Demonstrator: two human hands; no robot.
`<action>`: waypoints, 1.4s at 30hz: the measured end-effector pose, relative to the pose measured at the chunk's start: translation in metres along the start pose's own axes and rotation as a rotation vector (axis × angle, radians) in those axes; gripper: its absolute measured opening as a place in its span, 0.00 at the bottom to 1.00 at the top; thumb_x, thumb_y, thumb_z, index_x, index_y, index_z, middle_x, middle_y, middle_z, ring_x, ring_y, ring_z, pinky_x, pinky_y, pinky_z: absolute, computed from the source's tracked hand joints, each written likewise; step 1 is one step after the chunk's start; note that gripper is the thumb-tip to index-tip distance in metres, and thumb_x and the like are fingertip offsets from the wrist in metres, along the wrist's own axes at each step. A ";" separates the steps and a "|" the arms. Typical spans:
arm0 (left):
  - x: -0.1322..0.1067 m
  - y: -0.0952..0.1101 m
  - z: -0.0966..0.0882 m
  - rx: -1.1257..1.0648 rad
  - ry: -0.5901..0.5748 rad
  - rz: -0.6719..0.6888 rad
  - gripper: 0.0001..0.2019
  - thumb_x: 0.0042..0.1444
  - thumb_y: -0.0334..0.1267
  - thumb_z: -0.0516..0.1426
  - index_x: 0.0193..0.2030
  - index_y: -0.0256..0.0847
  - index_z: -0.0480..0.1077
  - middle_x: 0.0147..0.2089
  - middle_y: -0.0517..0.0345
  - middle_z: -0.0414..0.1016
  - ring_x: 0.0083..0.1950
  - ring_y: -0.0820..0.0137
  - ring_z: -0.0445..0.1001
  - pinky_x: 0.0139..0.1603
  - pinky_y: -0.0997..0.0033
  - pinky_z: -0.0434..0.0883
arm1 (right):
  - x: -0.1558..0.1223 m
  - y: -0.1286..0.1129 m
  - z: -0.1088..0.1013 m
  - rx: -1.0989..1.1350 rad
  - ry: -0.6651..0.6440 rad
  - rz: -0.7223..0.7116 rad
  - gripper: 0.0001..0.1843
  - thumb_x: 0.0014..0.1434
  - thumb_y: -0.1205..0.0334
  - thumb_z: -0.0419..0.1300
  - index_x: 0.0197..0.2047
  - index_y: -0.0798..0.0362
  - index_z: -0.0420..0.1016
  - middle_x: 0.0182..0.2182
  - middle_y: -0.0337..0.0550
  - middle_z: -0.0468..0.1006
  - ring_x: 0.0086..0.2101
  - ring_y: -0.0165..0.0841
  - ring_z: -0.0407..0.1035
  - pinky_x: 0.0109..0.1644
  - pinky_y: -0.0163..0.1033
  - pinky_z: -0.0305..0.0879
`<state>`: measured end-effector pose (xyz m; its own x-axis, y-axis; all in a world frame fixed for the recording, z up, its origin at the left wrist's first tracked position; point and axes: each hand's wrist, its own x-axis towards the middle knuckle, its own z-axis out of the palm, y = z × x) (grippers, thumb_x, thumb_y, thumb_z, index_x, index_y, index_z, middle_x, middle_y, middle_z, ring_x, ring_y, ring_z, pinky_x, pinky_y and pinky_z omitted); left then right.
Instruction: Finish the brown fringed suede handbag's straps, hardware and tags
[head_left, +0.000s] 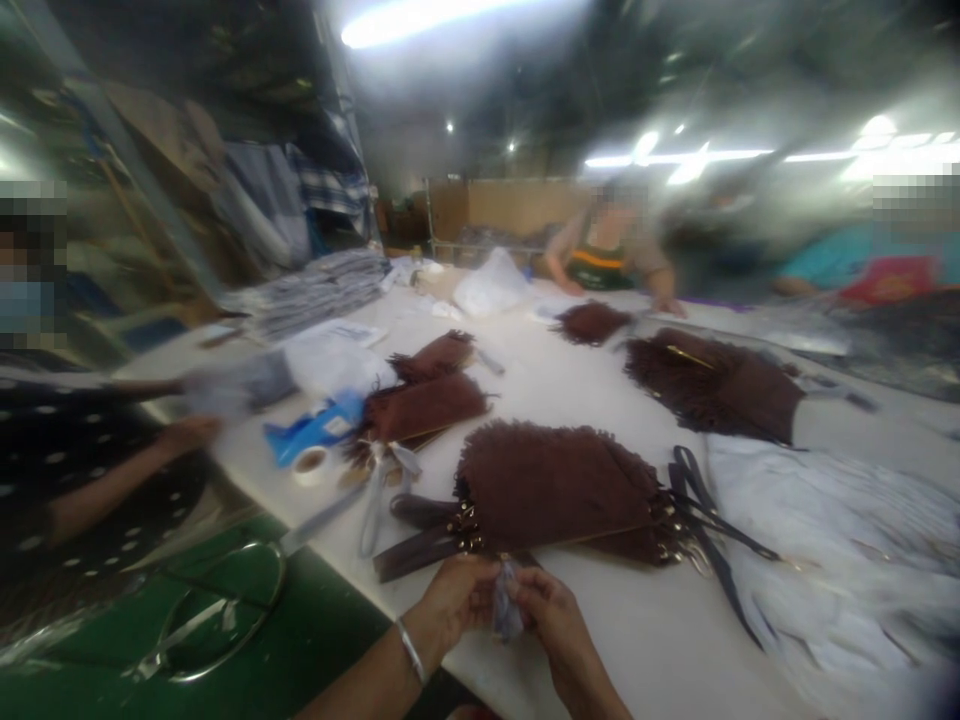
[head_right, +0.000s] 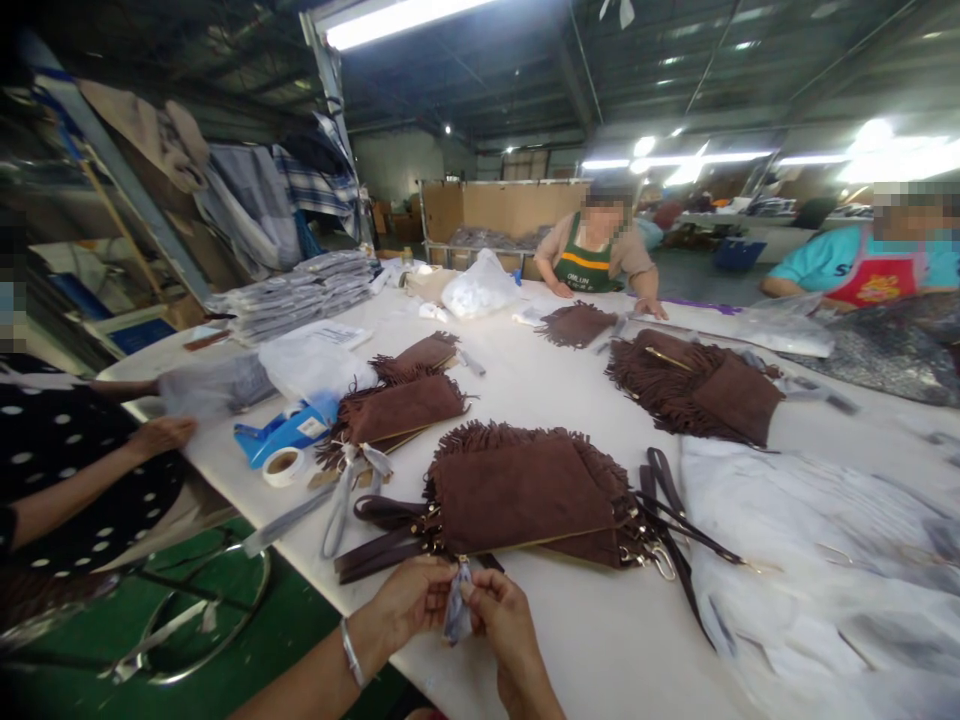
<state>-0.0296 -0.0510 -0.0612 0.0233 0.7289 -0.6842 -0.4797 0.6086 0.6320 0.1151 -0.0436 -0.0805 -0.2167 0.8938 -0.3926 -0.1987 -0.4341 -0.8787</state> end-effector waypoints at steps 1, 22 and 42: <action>-0.001 -0.002 0.001 -0.002 0.016 0.027 0.09 0.44 0.34 0.64 0.31 0.36 0.70 0.27 0.54 0.76 0.26 0.67 0.74 0.31 0.68 0.69 | -0.001 -0.001 0.001 -0.003 0.004 -0.002 0.19 0.39 0.50 0.71 0.28 0.57 0.75 0.15 0.33 0.67 0.16 0.24 0.56 0.21 0.31 0.51; -0.007 -0.001 0.008 0.119 0.048 0.224 0.12 0.43 0.39 0.65 0.25 0.37 0.65 0.22 0.58 0.71 0.24 0.69 0.70 0.27 0.71 0.63 | -0.012 -0.017 0.013 -0.259 0.032 -0.143 0.14 0.46 0.51 0.64 0.27 0.54 0.77 0.14 0.34 0.67 0.15 0.26 0.56 0.19 0.32 0.51; -0.005 0.014 -0.004 0.179 -0.260 0.158 0.18 0.40 0.46 0.69 0.25 0.33 0.71 0.24 0.59 0.70 0.25 0.74 0.65 0.31 0.72 0.61 | -0.003 -0.013 -0.002 -0.218 -0.224 0.134 0.25 0.47 0.40 0.65 0.23 0.57 0.72 0.11 0.34 0.66 0.12 0.22 0.54 0.17 0.29 0.46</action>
<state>-0.0394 -0.0477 -0.0503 0.1944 0.8599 -0.4720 -0.3339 0.5105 0.7924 0.1205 -0.0405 -0.0685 -0.4369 0.7730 -0.4601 0.0493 -0.4901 -0.8703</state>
